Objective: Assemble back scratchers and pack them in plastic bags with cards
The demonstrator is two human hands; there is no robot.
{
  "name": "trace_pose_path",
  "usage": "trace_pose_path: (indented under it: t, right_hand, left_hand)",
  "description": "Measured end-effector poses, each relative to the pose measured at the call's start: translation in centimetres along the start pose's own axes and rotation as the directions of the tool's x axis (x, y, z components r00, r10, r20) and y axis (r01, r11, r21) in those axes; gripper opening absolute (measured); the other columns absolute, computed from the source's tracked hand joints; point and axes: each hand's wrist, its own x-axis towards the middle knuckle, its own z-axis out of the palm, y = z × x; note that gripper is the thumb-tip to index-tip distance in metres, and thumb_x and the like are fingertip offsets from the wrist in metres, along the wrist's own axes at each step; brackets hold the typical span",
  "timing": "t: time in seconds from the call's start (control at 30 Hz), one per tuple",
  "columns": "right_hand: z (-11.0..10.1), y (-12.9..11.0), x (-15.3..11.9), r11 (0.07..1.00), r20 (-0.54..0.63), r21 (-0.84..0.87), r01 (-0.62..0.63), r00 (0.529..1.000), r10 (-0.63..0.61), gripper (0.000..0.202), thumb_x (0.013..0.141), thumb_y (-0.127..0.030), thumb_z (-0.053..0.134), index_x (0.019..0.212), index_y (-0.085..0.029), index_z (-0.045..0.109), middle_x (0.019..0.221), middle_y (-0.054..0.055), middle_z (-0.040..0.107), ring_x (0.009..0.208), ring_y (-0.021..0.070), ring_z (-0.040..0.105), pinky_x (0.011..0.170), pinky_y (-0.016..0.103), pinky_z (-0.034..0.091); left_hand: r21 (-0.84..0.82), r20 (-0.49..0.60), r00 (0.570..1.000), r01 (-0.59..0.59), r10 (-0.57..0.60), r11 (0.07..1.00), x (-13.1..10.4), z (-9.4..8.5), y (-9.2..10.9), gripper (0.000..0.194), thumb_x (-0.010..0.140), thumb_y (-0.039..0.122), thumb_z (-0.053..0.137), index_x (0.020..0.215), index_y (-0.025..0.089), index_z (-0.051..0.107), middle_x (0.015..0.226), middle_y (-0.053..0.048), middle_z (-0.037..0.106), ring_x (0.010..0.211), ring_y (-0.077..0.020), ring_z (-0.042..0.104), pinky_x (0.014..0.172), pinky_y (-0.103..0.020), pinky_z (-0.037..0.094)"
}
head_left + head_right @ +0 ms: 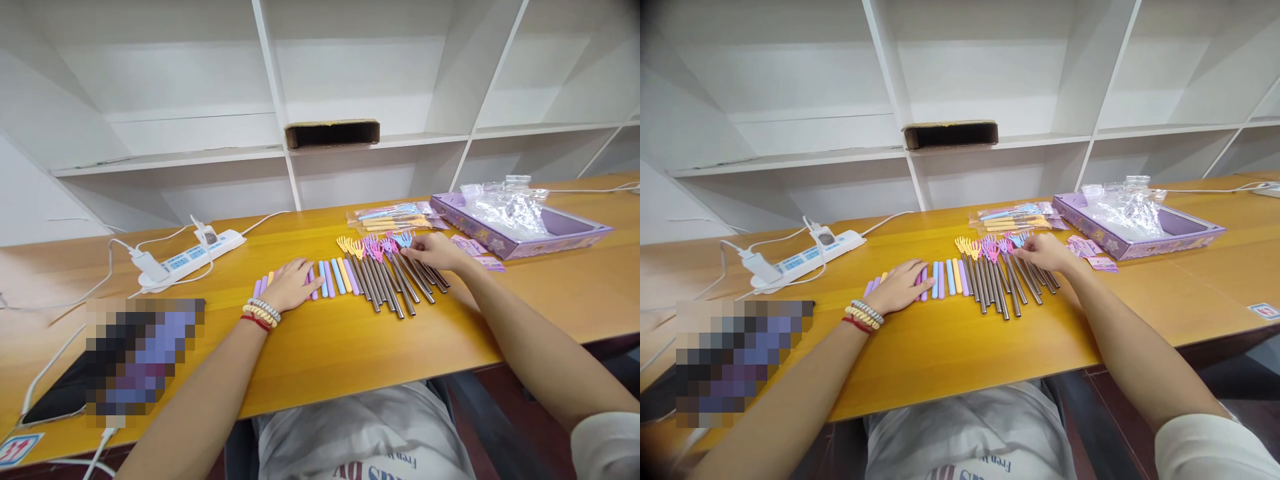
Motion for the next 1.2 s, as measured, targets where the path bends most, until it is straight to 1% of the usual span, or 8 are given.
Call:
trace_pose_path:
  t: [0.13,0.3,0.4,0.5,0.63,0.83,1.03,1.2]
  right_hand:
    - [1.0,-1.0,0.3,0.999,0.091,-0.041,0.028,0.996,-0.024,0.046,0.08,-0.061,0.045,0.069,-0.019,0.061,0.063,0.003,0.061,0.058,0.014,0.052,0.055,0.025,0.033]
    - [1.4,-1.0,0.4,0.996,0.145,-0.089,-0.019,0.989,0.032,0.048,0.082,-0.06,0.042,0.068,-0.019,0.063,0.062,0.004,0.06,0.058,0.0156,0.053,0.055,0.026,0.034]
    - [1.5,-1.0,0.4,0.994,0.146,-0.112,-0.003,0.989,0.019,0.046,0.085,-0.054,0.039,0.065,-0.019,0.062,0.062,0.004,0.06,0.057,0.0153,0.053,0.055,0.026,0.033]
    - [1.6,-1.2,0.4,0.993,0.136,-0.118,0.001,0.991,0.015,0.04,0.086,-0.046,0.04,0.065,-0.019,0.061,0.064,0.004,0.061,0.059,0.0156,0.053,0.056,0.026,0.034]
    - [1.9,-1.4,0.7,0.994,0.131,-0.094,-0.055,0.989,0.067,0.034,0.084,-0.041,0.043,0.065,-0.018,0.061,0.066,0.005,0.062,0.061,0.0159,0.054,0.057,0.026,0.035]
    - [2.0,-1.8,0.8,0.988,0.126,-0.063,-0.138,0.981,0.145,0.035,0.082,-0.041,0.044,0.06,-0.018,0.057,0.061,0.005,0.059,0.058,0.0148,0.053,0.055,0.025,0.035]
    - [1.7,-2.0,0.6,0.989,0.105,-0.029,-0.142,0.984,0.144,0.037,0.081,-0.041,0.042,0.054,-0.018,0.051,0.054,0.003,0.05,0.053,0.0128,0.047,0.052,0.025,0.032]
    - [1.9,-1.8,0.7,0.989,0.114,-0.046,-0.138,0.983,0.143,0.036,0.08,-0.041,0.042,0.053,-0.018,0.05,0.054,0.003,0.051,0.054,0.0134,0.047,0.052,0.025,0.03]
  left_hand:
    - [-0.006,-0.017,1.0,-0.01,0.01,1.0,0.1,0.0,-0.1,0.062,0.086,0.057,0.035,0.132,0.017,0.044,0.14,-0.016,0.041,0.131,-0.0292,0.035,0.108,-0.046,0.026]
    - [-0.024,-0.03,0.999,-0.017,0.016,1.0,0.1,0.1,-0.1,0.058,0.086,0.055,0.036,0.13,0.019,0.046,0.138,-0.015,0.043,0.129,-0.0299,0.037,0.106,-0.047,0.028]
    - [-0.022,-0.018,1.0,-0.01,0.01,1.0,0.1,0.0,0.0,0.059,0.086,0.056,0.036,0.131,0.019,0.045,0.138,-0.015,0.043,0.129,-0.0303,0.037,0.106,-0.047,0.028]
    - [-0.018,-0.01,1.0,-0.008,0.008,1.0,0.1,-0.1,0.0,0.06,0.086,0.056,0.035,0.132,0.019,0.045,0.139,-0.014,0.042,0.129,-0.0302,0.037,0.106,-0.046,0.027]
    - [-0.02,-0.017,1.0,-0.016,0.015,1.0,0.1,-0.1,-0.1,0.059,0.086,0.056,0.036,0.132,0.019,0.045,0.138,-0.014,0.043,0.128,-0.0308,0.038,0.106,-0.047,0.028]
    - [-0.025,-0.03,0.999,-0.028,0.027,0.999,0.1,0.2,-0.3,0.059,0.086,0.056,0.037,0.131,0.021,0.045,0.137,-0.013,0.044,0.128,-0.0299,0.038,0.106,-0.047,0.028]
    - [-0.032,-0.021,1.0,-0.011,0.01,0.999,0.2,0.2,-0.3,0.062,0.085,0.06,0.034,0.131,0.02,0.046,0.138,-0.014,0.043,0.129,-0.0304,0.038,0.106,-0.047,0.027]
    - [-0.024,-0.018,1.0,-0.011,0.01,1.0,0.2,0.2,-0.3,0.064,0.085,0.061,0.032,0.132,0.02,0.045,0.138,-0.013,0.043,0.129,-0.0296,0.037,0.107,-0.046,0.027]
